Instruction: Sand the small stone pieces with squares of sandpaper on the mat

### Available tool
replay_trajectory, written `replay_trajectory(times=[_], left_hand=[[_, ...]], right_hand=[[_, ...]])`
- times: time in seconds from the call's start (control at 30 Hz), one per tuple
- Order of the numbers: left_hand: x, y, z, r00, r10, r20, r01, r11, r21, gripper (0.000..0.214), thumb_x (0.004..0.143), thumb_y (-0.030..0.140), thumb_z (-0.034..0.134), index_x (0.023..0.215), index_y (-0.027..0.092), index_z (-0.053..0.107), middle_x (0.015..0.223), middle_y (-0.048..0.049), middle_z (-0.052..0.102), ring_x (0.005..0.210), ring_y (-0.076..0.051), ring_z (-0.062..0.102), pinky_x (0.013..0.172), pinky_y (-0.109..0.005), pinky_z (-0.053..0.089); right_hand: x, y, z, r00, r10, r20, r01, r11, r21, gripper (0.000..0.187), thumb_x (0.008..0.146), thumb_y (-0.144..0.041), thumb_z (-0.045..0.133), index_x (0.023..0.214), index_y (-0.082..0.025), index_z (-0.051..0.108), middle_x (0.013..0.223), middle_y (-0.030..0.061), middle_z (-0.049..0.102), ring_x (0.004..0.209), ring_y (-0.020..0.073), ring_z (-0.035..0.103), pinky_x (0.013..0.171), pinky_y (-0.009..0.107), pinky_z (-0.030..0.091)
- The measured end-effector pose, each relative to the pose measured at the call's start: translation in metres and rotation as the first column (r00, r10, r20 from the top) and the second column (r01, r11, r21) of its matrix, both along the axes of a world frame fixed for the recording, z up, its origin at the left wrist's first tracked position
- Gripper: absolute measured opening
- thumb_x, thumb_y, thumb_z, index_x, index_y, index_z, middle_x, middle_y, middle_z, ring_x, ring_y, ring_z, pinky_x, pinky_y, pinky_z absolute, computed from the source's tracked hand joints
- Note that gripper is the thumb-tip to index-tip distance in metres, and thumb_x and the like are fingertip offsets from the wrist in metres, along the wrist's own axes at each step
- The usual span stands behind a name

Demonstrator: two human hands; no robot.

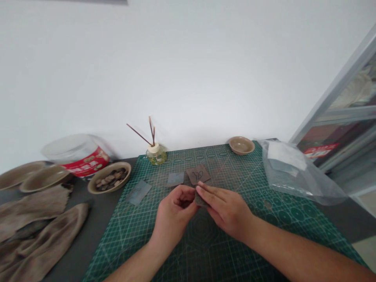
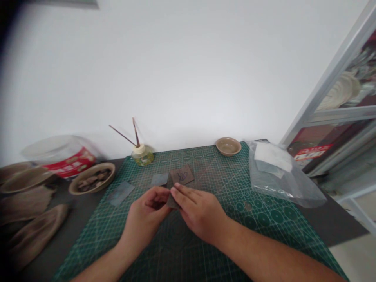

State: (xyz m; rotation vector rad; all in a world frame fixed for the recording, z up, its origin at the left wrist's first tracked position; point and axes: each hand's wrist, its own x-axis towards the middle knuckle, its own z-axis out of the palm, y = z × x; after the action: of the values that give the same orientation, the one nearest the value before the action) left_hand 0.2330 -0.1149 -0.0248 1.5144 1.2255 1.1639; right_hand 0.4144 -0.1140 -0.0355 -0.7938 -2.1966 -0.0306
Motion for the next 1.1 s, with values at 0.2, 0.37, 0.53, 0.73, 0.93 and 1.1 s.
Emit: replay_trajectory(times=[0.2,0.37,0.53,0.73,0.93,1.1], left_hand=[[-0.0007,-0.0011,0.0002,1.0,0.016,0.025,-0.015,0.999,-0.028,0.011,0.076,0.024,0.073,0.083,0.018,0.067,0.074,-0.0012,0.074,0.067,-0.016,0.069,0.062,-0.024,0.055],[-0.0011,-0.0008,-0.0006,0.999,0.021,0.036,-0.021,1.0,-0.02,0.009,0.075,0.021,0.071,0.083,0.018,0.067,0.075,-0.0007,0.073,0.067,-0.016,0.069,0.063,-0.024,0.055],[-0.0009,-0.0011,0.0001,0.999,0.018,0.035,-0.018,1.0,-0.017,0.011,0.076,0.024,0.072,0.084,0.018,0.066,0.075,-0.0008,0.073,0.067,-0.015,0.068,0.063,-0.024,0.055],[-0.0008,-0.0016,-0.0027,0.998,0.016,0.068,-0.015,1.0,-0.018,0.01,0.081,0.026,0.07,0.085,0.018,0.065,0.075,-0.0001,0.072,0.069,-0.014,0.068,0.065,-0.023,0.055],[0.0007,0.0012,-0.002,0.999,0.013,0.038,-0.014,1.0,0.012,0.01,0.081,0.025,0.07,0.081,0.018,0.063,0.071,0.0019,0.068,0.064,-0.012,0.064,0.061,-0.021,0.052],[-0.0006,0.0,-0.0005,0.999,0.024,-0.024,-0.023,0.999,0.046,0.007,0.081,0.023,0.069,0.079,0.018,0.063,0.068,0.0032,0.065,0.062,-0.011,0.06,0.058,-0.019,0.048]], right_hand=[[0.0002,0.0012,-0.0002,0.999,-0.021,0.047,0.018,0.998,0.057,0.049,0.092,-0.008,0.047,0.142,-0.011,0.047,0.132,0.0156,0.062,0.125,0.0199,0.058,0.102,0.034,0.052],[0.0,0.0007,-0.0034,0.994,-0.009,0.113,0.0,0.997,0.076,0.05,0.092,-0.009,0.048,0.142,-0.012,0.047,0.139,0.0141,0.057,0.129,0.0214,0.054,0.105,0.037,0.051],[-0.0007,0.0007,-0.0035,0.993,-0.058,0.106,0.052,0.997,0.057,0.052,0.092,-0.007,0.045,0.143,-0.012,0.046,0.138,0.0157,0.057,0.127,0.021,0.055,0.103,0.036,0.052],[-0.0007,0.0026,-0.004,0.986,-0.096,0.133,0.096,0.995,0.007,0.055,0.093,-0.007,0.043,0.147,-0.014,0.04,0.144,0.0149,0.051,0.124,0.0232,0.058,0.1,0.04,0.054],[-0.0034,0.0002,0.0029,0.975,-0.109,0.191,0.12,0.992,-0.047,0.058,0.091,-0.013,0.046,0.149,-0.014,0.037,0.149,0.0114,0.046,0.11,0.0253,0.063,0.093,0.042,0.057],[-0.004,-0.0027,-0.0008,0.969,-0.086,0.234,0.09,0.996,-0.008,0.049,0.092,-0.013,0.045,0.141,-0.015,0.046,0.151,0.0133,0.042,0.103,0.024,0.066,0.085,0.04,0.059]])
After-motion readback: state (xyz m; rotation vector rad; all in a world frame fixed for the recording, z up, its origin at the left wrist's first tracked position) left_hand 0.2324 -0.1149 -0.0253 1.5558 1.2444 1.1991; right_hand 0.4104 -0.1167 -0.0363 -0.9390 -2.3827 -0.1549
